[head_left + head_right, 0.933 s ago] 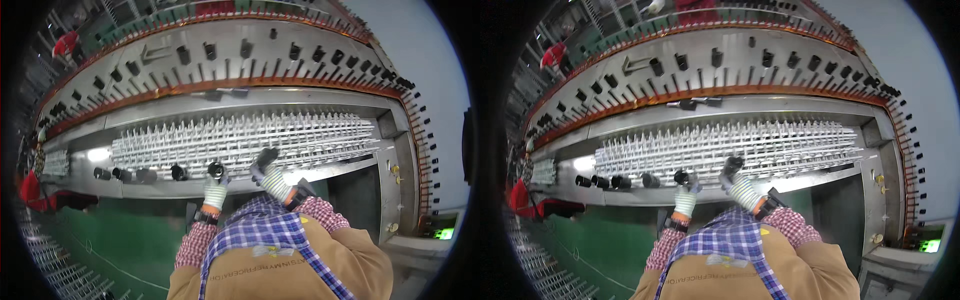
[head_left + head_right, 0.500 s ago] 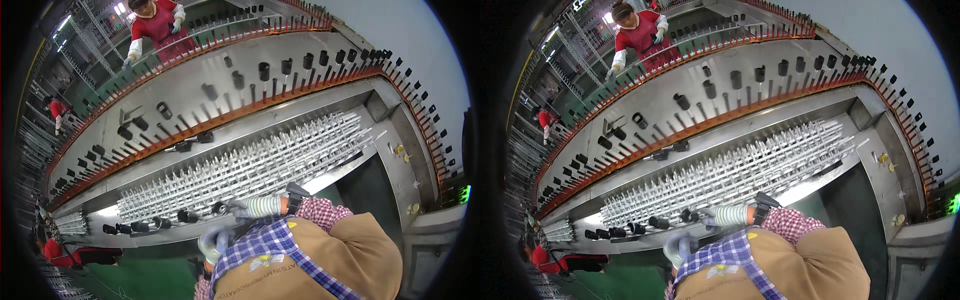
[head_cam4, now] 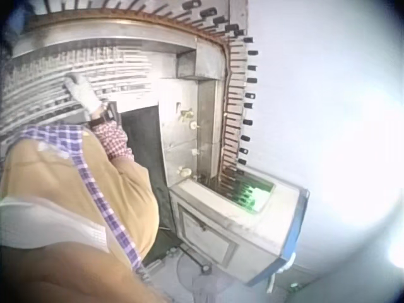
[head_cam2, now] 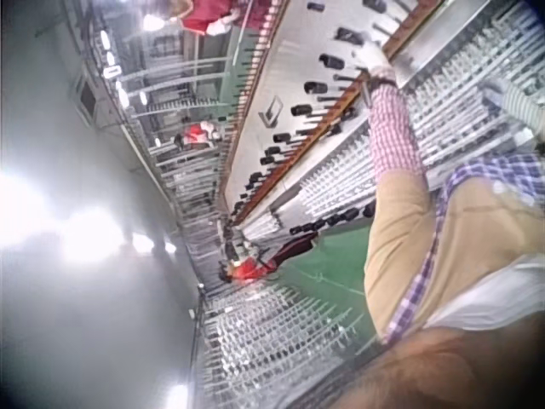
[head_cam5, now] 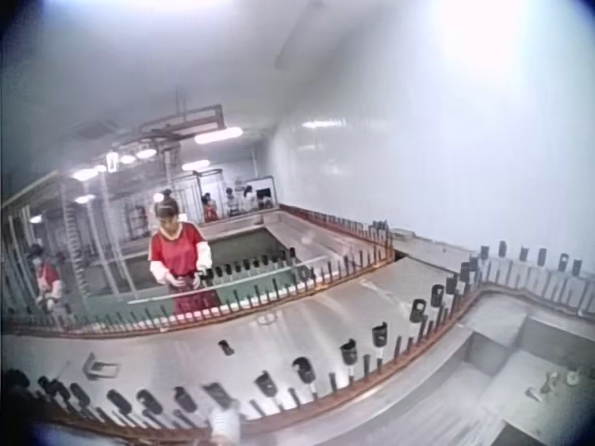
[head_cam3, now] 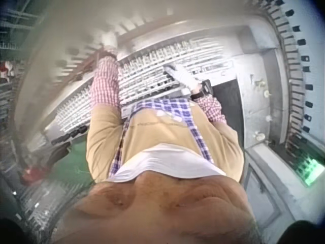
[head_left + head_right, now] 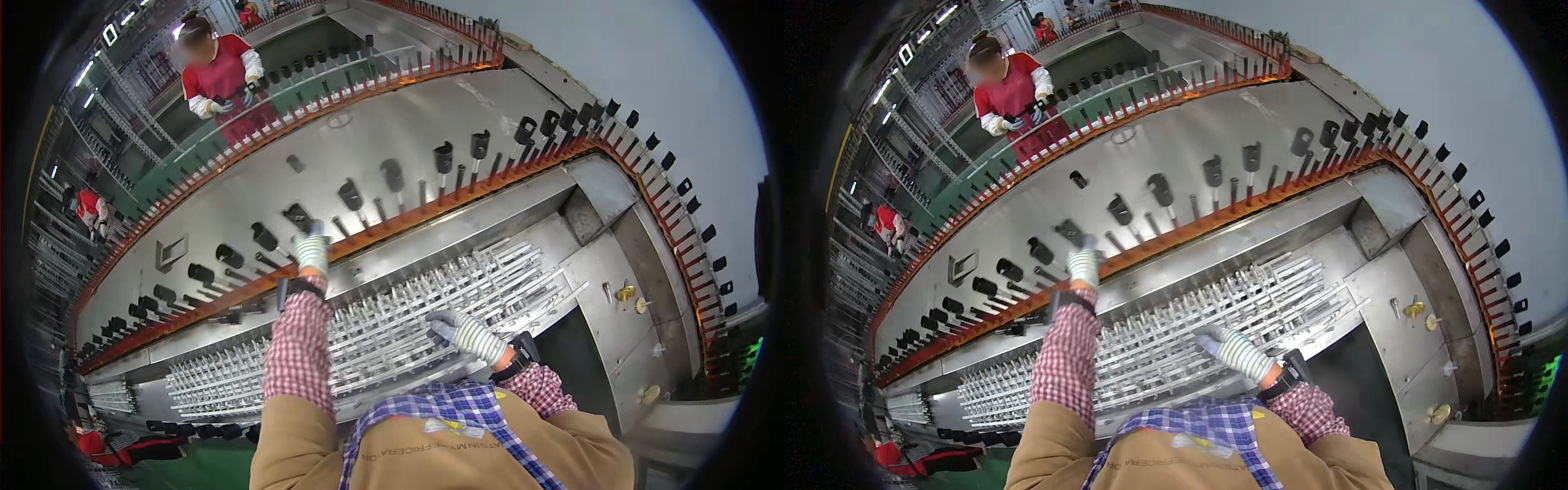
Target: Sort and place black cylindrical parts onto a conveyor or production line.
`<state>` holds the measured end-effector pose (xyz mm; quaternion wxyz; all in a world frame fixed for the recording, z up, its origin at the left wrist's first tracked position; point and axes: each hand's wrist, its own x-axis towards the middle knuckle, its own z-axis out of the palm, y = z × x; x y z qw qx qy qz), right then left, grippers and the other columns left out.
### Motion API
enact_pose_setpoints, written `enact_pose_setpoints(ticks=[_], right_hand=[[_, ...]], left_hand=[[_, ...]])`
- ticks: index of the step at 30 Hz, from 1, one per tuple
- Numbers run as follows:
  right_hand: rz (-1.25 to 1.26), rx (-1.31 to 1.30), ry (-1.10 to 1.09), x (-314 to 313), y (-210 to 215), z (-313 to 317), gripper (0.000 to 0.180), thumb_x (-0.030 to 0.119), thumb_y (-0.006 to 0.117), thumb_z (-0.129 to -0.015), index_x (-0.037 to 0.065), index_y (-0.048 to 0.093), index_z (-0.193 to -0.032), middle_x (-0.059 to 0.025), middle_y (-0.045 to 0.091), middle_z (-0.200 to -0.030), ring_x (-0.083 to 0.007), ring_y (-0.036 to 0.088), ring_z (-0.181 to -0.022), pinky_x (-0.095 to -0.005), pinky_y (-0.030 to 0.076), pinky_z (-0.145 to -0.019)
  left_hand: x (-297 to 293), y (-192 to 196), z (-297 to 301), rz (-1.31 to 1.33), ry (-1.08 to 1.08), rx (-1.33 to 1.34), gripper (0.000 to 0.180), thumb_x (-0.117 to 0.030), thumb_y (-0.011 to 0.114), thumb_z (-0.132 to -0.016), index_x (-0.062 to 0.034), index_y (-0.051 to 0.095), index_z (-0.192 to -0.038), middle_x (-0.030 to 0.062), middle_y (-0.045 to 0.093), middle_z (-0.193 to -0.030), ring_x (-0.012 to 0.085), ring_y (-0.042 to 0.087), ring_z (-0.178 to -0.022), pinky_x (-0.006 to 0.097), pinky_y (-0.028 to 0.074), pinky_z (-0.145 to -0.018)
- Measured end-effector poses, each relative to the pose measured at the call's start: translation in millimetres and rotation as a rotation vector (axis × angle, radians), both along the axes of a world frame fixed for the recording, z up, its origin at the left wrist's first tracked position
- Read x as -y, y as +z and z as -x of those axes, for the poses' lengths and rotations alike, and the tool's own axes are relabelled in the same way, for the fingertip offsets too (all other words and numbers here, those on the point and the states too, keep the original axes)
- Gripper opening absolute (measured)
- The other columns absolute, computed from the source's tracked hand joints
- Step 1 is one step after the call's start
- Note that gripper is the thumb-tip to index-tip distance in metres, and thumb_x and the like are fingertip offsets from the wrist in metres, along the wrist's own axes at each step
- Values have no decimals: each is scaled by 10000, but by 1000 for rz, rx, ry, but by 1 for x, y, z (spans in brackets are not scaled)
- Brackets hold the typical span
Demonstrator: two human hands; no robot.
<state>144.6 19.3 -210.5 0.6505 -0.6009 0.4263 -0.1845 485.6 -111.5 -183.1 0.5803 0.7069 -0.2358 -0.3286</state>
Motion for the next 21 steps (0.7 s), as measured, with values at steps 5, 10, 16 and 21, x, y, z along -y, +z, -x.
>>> enact_pose_setpoints(ticks=[5,10,16,21], right_hand=[[-70,189,-126,43,32,45,333,212,467,-860,-17,490,-1099,-95,593,-944,-168,559,-854,-257,447,-739],[144,107,-93,81,32,67,338,216,471,-860,-15,487,-1106,-98,576,-958,-150,530,-863,-254,428,-762],[165,103,-383,145,34,126,466,315,531,-828,-27,454,-1135,-96,589,-909,-159,567,-776,-258,460,-696],[257,202,-733,276,6,178,439,297,563,-805,-9,467,-1106,-108,588,-866,-173,558,-663,-277,462,-594]], left_hand=[[-9,71,95,421,-92,236,228,-262,582,-791,-36,564,-818,8,524,-613,88,459,-453,225,370,-393],[59,17,219,-6,-663,80,424,-389,587,-768,-18,548,-969,83,602,-829,190,565,-708,315,442,-639],[133,-20,226,248,-353,330,426,-389,440,-833,12,569,-896,139,605,-863,284,560,-820,373,412,-758],[62,59,201,403,-281,348,145,-166,571,-788,-26,595,-758,44,611,-680,150,576,-643,273,448,-610]])
